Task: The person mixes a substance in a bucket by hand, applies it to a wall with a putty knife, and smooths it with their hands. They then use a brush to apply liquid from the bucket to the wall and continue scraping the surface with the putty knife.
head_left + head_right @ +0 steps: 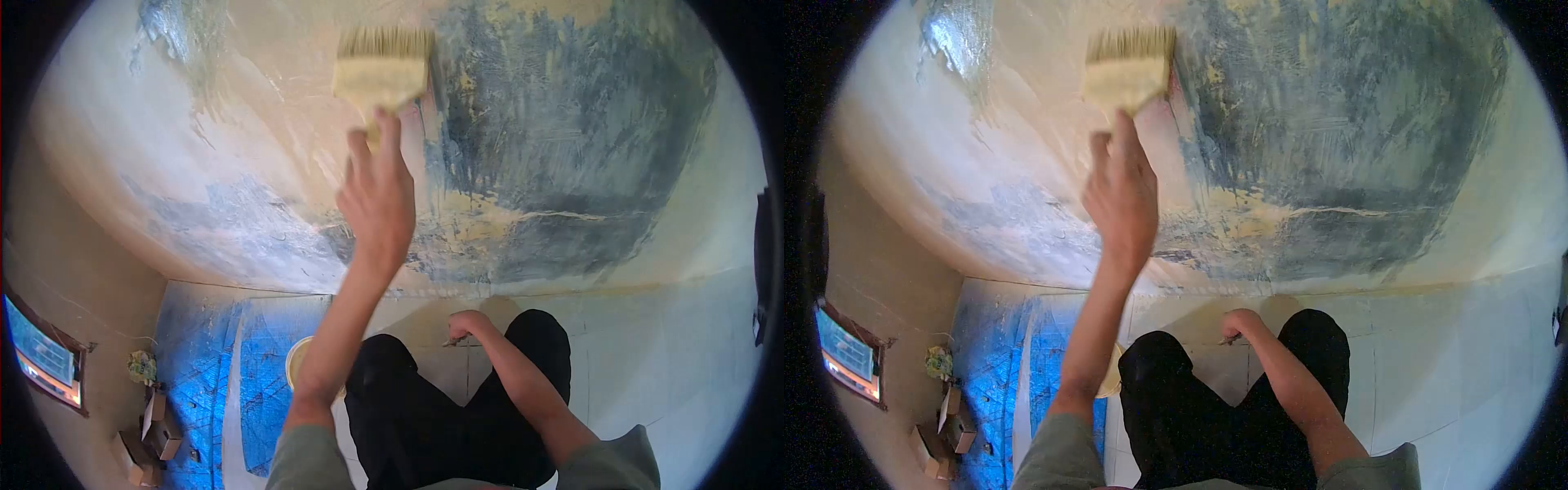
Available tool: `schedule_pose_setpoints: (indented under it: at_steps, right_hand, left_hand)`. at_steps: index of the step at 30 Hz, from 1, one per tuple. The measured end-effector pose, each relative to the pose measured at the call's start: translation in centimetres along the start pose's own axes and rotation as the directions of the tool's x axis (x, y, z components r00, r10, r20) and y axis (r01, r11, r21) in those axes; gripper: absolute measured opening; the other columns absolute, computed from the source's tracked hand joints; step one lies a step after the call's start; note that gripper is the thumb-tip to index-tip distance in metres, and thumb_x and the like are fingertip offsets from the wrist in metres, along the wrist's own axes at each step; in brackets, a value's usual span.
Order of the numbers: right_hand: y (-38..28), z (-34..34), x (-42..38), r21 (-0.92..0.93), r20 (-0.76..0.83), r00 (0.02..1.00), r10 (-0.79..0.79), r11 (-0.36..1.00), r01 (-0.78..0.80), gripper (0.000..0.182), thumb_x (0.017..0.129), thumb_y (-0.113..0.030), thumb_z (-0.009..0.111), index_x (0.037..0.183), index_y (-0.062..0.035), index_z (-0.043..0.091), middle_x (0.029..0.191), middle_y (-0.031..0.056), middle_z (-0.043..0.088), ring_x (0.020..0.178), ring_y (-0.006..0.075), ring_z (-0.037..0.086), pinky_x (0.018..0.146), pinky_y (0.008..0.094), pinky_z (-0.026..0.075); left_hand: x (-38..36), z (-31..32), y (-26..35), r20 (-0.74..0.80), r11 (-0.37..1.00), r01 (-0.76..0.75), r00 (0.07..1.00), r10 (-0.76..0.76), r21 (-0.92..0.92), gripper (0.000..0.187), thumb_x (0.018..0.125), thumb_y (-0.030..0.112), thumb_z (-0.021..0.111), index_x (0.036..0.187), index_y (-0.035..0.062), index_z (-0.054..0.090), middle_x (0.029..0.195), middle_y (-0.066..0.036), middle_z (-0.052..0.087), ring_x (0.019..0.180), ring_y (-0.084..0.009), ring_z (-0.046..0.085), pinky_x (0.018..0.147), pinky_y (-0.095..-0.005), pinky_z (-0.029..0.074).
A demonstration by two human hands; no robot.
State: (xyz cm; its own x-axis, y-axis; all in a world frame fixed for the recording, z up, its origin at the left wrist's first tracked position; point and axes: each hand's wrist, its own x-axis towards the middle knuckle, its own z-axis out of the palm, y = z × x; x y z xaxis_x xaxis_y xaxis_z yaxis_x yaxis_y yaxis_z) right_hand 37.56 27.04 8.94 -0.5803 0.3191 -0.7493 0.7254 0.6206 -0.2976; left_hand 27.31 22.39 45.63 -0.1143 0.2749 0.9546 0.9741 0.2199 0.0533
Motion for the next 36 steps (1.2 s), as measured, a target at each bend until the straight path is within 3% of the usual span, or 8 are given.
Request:
schedule_pose_setpoints:
  at_steps: [7,10,14,21,23,26,28,36]
  right_hand:
    - [1.3,0.0,-0.7,0.099,0.015,0.999,0.03,0.995,-0.032,0.02,0.066,-0.015,0.059,0.078,-0.001,0.068,0.073,0.0159,0.062,0.062,0.0287,0.053,0.059,0.0456,0.045]
    - [1.1,0.2,-1.1,0.049,0.018,1.0,-0.02,0.999,0.019,0.038,0.067,-0.032,0.073,0.09,-0.0018,0.072,0.082,0.0144,0.069,0.068,0.0266,0.063,0.062,0.0426,0.05]
    - [0.4,-0.2,-1.6,0.103,-0.03,0.999,0.043,0.994,-0.04,0.022,0.069,-0.017,0.06,0.081,-0.001,0.069,0.08,0.0173,0.067,0.067,0.0302,0.061,0.064,0.0443,0.049]
    - [1.0,-0.2,-0.9,0.206,-0.353,0.936,-0.008,0.975,0.086,0.022,0.074,-0.019,0.06,0.082,-0.0013,0.07,0.081,0.0191,0.068,0.075,0.0342,0.066,0.07,0.0424,0.052]
    - [0.6,-0.9,-3.0,0.196,-0.448,0.891,-0.073,0.964,0.178,0.02,0.074,-0.017,0.06,0.082,-0.0002,0.069,0.082,0.0203,0.068,0.076,0.035,0.066,0.071,0.0424,0.052]
    - [0.1,-2.1,-4.0,0.183,-0.47,0.877,-0.102,0.96,0.21,0.018,0.076,-0.017,0.064,0.085,-0.0014,0.069,0.085,0.0181,0.069,0.078,0.0336,0.067,0.071,0.0408,0.052]
    - [-0.1,-2.5,-3.9,0.177,-0.411,0.909,-0.063,0.973,0.148,0.019,0.078,-0.019,0.067,0.088,-0.0038,0.07,0.087,0.0148,0.07,0.078,0.0315,0.067,0.07,0.0392,0.052]
    - [-2.1,-1.7,-4.3,0.31,-0.704,0.71,-0.039,0.882,0.355,0.025,0.086,-0.017,0.055,0.097,0.0049,0.05,0.088,0.0242,0.064,0.084,0.0403,0.064,0.072,0.0467,0.049]
  left_hand:
    - [-13.3,0.3,1.5,0.367,0.995,0.086,0.925,-0.096,0.045,0.046,0.078,0.0,0.058,0.121,0.0128,0.051,0.097,-0.013,0.052,0.069,-0.0251,0.064,0.044,-0.0336,0.049]
    - [-16.2,-1.3,1.6,0.624,0.989,0.134,0.768,-0.143,0.063,0.046,0.08,0.001,0.057,0.123,0.0128,0.046,0.1,-0.015,0.053,0.069,-0.0303,0.066,0.049,-0.0375,0.053]
    - [-17.9,-3.4,-0.5,0.842,0.959,0.281,0.509,-0.18,0.035,0.043,0.083,0.005,0.055,0.124,0.0107,0.044,0.101,-0.021,0.057,0.069,-0.0395,0.065,0.055,-0.0486,0.052]
    - [-18.9,-11.6,-8.4,0.681,0.809,0.561,0.525,-0.51,0.174,0.038,0.084,0.012,0.058,0.119,0.0051,0.046,0.097,-0.024,0.064,0.088,-0.0426,0.062,0.075,-0.0526,0.046]
    - [-21.1,-13.5,-11.6,0.641,0.728,0.558,0.399,-0.656,0.398,0.036,0.084,0.012,0.059,0.117,0.0032,0.047,0.095,-0.024,0.064,0.09,-0.0427,0.061,0.077,-0.0523,0.046]
    - [-28.2,-15.2,-17.0,0.555,0.773,0.48,0.539,-0.633,0.416,0.037,0.084,0.013,0.059,0.117,0.0006,0.049,0.095,-0.024,0.064,0.09,-0.0422,0.062,0.076,-0.052,0.048]
    - [-30.2,-16.0,-18.7,0.533,0.623,0.383,0.323,-0.782,0.682,0.043,0.082,0.017,0.061,0.119,-0.0003,0.051,0.095,-0.024,0.064,0.088,-0.0419,0.063,0.076,-0.0515,0.05]
    - [-36.7,-15.3,-22.2,0.665,0.653,0.287,0.069,-0.744,0.701,0.04,0.073,0.017,0.066,0.109,0.0005,0.059,0.096,-0.021,0.066,0.09,-0.0401,0.065,0.074,-0.0506,0.054]
